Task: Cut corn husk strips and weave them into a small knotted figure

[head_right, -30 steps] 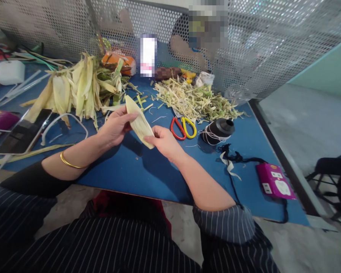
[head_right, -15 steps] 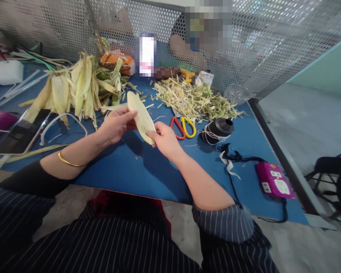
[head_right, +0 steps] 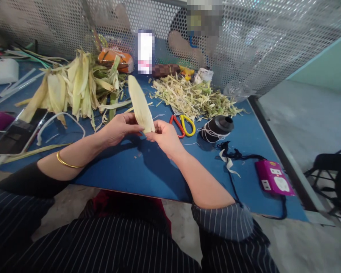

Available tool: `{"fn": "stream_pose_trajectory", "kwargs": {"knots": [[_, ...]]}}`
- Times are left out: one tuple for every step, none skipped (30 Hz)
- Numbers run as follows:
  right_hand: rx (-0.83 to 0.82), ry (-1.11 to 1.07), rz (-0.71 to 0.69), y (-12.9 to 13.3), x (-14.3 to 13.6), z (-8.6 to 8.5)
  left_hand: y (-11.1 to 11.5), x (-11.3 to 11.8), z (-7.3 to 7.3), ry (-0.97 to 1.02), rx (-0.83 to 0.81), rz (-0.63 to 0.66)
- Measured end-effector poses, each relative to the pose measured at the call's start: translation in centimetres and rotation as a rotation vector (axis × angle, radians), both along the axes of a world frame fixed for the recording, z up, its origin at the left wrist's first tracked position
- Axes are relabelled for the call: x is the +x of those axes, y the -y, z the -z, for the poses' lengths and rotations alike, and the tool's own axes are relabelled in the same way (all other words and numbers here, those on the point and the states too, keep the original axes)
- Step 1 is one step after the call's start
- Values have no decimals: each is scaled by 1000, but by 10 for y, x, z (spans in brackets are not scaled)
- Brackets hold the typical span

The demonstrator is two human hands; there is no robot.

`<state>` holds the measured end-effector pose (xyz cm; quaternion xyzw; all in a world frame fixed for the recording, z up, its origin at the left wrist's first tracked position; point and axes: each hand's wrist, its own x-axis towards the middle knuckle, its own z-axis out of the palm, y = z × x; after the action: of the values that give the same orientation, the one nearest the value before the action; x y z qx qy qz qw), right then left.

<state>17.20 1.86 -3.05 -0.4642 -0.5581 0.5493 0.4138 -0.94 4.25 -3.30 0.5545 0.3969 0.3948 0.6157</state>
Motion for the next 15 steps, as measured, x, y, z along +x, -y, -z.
{"fn": "stream_pose_trajectory", "kwargs": {"knots": [[-6,-27,2,0,0,1,0,0,0,17,-23,33],[-14,-51,-2,-1,1,1,0,1,0,30,-34,51],[-20,-72,-7,-1,1,1,1,1,1,40,-25,54],[-24,-89,-10,-2,2,1,1,2,1,46,0,49],[-28,-103,-11,-2,2,1,1,3,0,47,34,44],[-28,-116,-11,-2,3,1,1,3,0,47,71,41],[-24,-125,-13,-2,3,0,1,4,-1,42,104,44],[-17,-131,-18,-2,3,0,1,5,-1,32,131,51],[-15,-134,-30,-2,3,0,2,5,-2,23,154,59],[-16,-133,-43,-2,3,0,2,5,-3,14,174,67],[-18,-130,-53,-2,2,0,2,6,-3,4,193,74],[-19,-122,-56,-2,1,0,2,6,-3,-8,209,81],[-17,-112,-51,-2,1,1,3,6,-3,-24,225,86],[-9,-97,-38,-2,0,2,3,7,-3,-44,237,85],[11,-77,-15,-2,-1,4,4,7,-2,-68,244,73]]}}
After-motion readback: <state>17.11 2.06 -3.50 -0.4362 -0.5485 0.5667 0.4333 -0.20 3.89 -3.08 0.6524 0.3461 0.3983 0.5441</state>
